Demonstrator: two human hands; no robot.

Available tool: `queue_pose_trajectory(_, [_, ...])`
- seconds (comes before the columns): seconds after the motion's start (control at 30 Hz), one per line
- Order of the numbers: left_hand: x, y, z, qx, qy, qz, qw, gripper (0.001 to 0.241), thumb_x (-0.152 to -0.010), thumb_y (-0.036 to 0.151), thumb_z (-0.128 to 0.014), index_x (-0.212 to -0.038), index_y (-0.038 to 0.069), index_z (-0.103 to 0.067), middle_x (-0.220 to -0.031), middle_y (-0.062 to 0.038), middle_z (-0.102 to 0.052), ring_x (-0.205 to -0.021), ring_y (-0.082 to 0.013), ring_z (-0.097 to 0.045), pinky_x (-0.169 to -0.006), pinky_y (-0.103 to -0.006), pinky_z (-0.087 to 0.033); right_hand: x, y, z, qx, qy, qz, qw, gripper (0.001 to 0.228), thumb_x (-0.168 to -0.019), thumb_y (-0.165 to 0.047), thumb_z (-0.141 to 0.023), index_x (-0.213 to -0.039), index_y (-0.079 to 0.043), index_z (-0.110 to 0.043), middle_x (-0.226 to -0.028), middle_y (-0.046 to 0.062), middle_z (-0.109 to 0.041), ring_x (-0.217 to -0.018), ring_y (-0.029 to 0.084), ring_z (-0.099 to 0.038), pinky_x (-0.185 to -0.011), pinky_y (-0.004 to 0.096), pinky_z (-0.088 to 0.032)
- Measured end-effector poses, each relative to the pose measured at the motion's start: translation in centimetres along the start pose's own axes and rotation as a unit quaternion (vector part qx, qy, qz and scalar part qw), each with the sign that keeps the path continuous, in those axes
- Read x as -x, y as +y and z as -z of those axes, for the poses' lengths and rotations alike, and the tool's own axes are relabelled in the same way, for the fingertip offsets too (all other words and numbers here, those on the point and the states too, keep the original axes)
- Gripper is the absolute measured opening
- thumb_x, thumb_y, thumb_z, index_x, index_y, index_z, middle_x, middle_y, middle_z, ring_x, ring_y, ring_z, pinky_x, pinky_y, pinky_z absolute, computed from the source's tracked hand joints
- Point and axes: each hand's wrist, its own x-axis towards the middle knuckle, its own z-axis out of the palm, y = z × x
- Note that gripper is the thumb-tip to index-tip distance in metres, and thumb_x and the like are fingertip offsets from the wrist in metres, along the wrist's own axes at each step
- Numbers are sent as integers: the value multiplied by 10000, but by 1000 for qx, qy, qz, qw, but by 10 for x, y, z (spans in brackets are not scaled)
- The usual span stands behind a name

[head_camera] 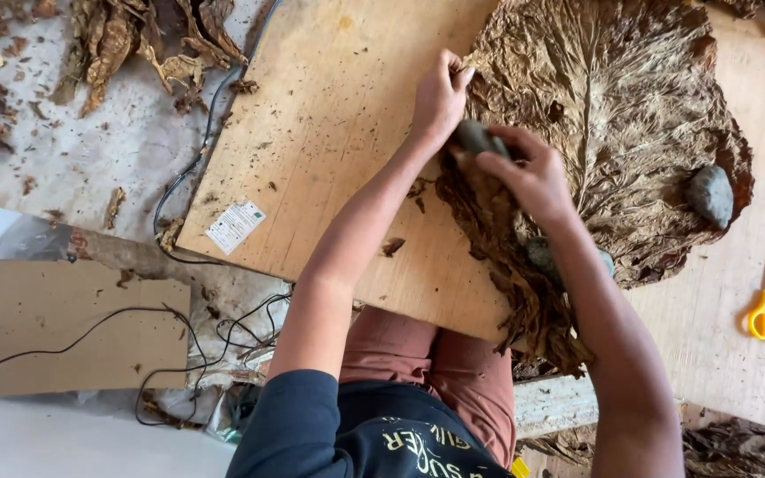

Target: Smoothing out large dried leaves on a wooden board and weighing them down with stones to keep them flat.

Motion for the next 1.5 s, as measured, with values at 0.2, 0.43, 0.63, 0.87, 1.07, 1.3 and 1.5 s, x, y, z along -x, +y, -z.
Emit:
queue_pose_trajectory(0.2, [9, 8, 12, 74, -25, -11, 997, 50, -954, 101, -508, -970, 87, -462, -665, -8, -536, -449, -52, -395, -337, -188, -336, 5, 42, 48, -463, 57, 22, 884, 490, -780, -64, -646, -1250, -93, -511, -1304, 146, -541, -1070, 205, -590, -880, 254, -577])
queue_pose_trajectory(0.43, [17, 26, 26, 40, -173, -30, 984, 349, -888, 386, -640, -1081, 99, -588, -1307, -155, -578, -392, -11, -301, -348, -139, -361, -2, 95, 73, -563, 194, -42, 802, 573, -721, -263, -697, -1227, -93, -488, -1275, 186, -514, -1063, 263, -564, -763, 324, -624])
queue_pose_trajectory(0.63, [32, 29, 56, -36, -228, 46, 972, 619, -690, 298, -871, -1237, 160, -616, -1263, -170, -594, -1321, -413, -404, -1128, -505, -289, -17, 146, 69, -556, 199, -41, 806, 217, -910, -195, -649, -1105, -152, -564, -1068, 133, -687, -937, 310, -719, -916, 521, -584])
queue_pose_trajectory(0.87, [45, 32, 80, -8, -247, 103, 963, 670, -675, 257, -878, -1279, 175, -598, -1288, -112, -587, -1329, -365, -408, -1124, -482, -309, -17, 147, 62, -498, 201, -21, 843, 301, -924, -168, -645, -1193, -136, -513, -1074, 151, -663, -930, 318, -699, -859, 477, -609])
queue_pose_trajectory(1.07, [48, 29, 90, 81, -256, 85, 960, 761, -674, 244, -897, -1340, 111, -555, -1275, -164, -556, -1326, -350, -406, -1131, -459, -255, -15, 137, 58, -464, 205, -11, 862, 354, -936, -150, -629, -1253, -104, -479, -1089, 191, -648, -935, 334, -693, -849, 457, -613])
queue_pose_trajectory(1.3, [44, 60, 101, 264, -219, 137, 929, 761, -751, 215, -874, -1400, 128, -485, -1380, -178, -439, -1267, -318, -411, -1084, -483, -278, -6, 110, 51, -353, 255, 52, 899, 421, -914, -84, -681, -1285, -72, -485, -1046, 160, -636, -896, 243, -685, -806, 400, -626])
queue_pose_trajectory(1.5, [48, 62, 103, 213, -253, 168, 929, 563, -797, 344, -782, -1294, 253, -534, -1364, -117, -448, -1190, -237, -470, -1027, -513, -366, 9, 79, 54, -270, 248, 127, 922, 408, -918, -63, -650, -1268, -75, -441, -1127, 211, -615, -968, 262, -645, -825, 369, -601])
